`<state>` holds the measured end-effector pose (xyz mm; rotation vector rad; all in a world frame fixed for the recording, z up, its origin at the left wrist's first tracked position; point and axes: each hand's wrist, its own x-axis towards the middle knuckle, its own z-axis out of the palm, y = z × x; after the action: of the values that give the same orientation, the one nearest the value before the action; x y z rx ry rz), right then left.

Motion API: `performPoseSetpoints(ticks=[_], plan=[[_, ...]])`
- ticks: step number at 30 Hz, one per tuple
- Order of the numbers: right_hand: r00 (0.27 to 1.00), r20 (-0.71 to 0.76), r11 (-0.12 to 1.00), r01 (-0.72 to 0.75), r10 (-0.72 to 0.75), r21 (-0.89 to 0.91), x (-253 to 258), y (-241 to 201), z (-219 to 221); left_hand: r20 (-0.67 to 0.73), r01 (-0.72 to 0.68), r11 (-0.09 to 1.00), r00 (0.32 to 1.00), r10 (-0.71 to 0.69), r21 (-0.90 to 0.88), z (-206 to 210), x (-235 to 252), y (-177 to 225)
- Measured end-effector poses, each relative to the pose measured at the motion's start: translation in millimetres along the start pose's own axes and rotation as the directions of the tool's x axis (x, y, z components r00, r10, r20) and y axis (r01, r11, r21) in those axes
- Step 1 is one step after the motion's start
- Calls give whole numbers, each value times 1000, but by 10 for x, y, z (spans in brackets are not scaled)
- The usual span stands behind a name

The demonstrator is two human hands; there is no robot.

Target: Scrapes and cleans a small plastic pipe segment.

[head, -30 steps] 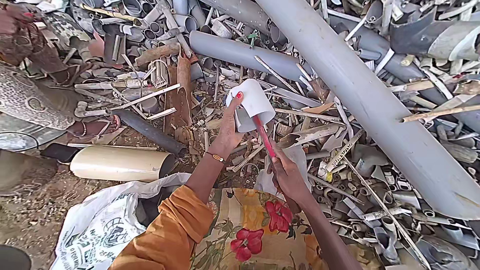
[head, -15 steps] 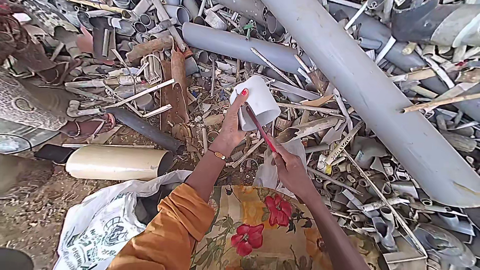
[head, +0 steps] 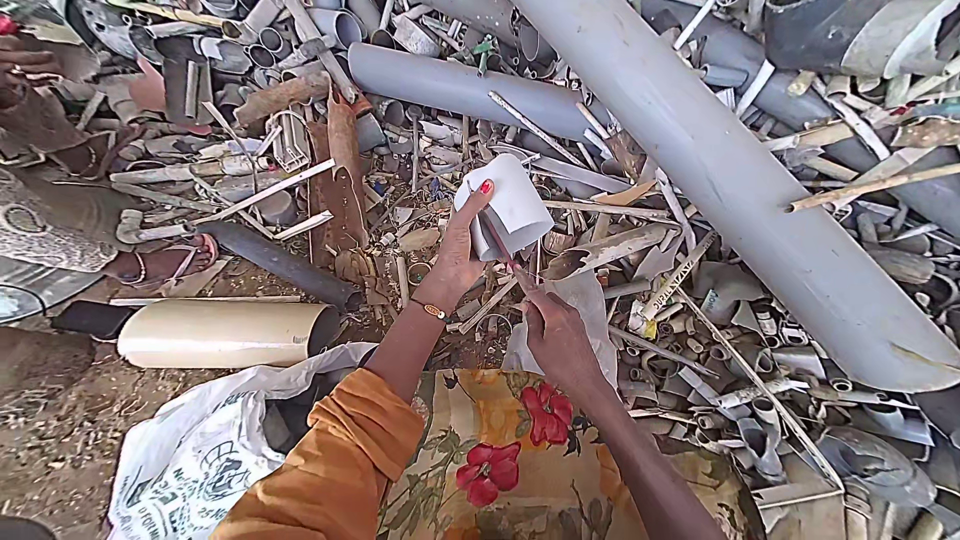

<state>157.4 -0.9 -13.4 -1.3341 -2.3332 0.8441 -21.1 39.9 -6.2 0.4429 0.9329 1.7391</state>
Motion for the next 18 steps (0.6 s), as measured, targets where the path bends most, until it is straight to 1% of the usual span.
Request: performPoseSetpoints(ticks=[2,3,4,5,6,7,9,10,11,13,14,15,17,18], plan=[[999,14,998,-45,46,-41,25,13,-27,15,-3,1000,1000,3,-3,-2,-9,-13],[999,42,1000,-17,17,-11,15,19,-52,15,-5,1000,1000,5,8,2,-24,-20],[997,64,998,41,-44,53,-1,24,-74,14,-8,1000,1000,8,28,-3,-46,-19],[992,71,987,96,-106,125,-14,28,-83,11,-15,999,1000,14,41,-10,-59,-4],[990,63,979,115,-127,170,-22,32,-80,5,-16,999,1000,16,42,-23,-62,16],[993,47,981,98,-107,170,-23,41,-82,0,-16,999,1000,16,29,-33,-50,35],[999,6,994,35,-36,99,0,83,-87,8,-23,1000,1000,23,-17,-26,-2,55],[999,22,996,24,-26,82,-1,94,-93,14,-23,1000,1000,23,-19,-20,4,53],[997,64,994,41,-48,96,-19,90,-104,15,-22,1000,1000,22,-6,-15,-4,53],[979,138,981,131,-151,141,-78,72,-120,12,-16,999,1000,16,51,-39,-61,58],[977,126,978,152,-171,142,-97,68,-112,10,-13,998,1000,12,69,-58,-84,70],[983,91,982,148,-159,115,-103,78,-105,6,-7,997,1000,7,82,-75,-97,80],[995,19,995,99,-99,25,-85,131,-106,1,-2,994,1000,2,106,-87,-105,86],[996,33,996,84,-84,4,-78,152,-131,1,-4,995,1000,4,102,-79,-92,81]])
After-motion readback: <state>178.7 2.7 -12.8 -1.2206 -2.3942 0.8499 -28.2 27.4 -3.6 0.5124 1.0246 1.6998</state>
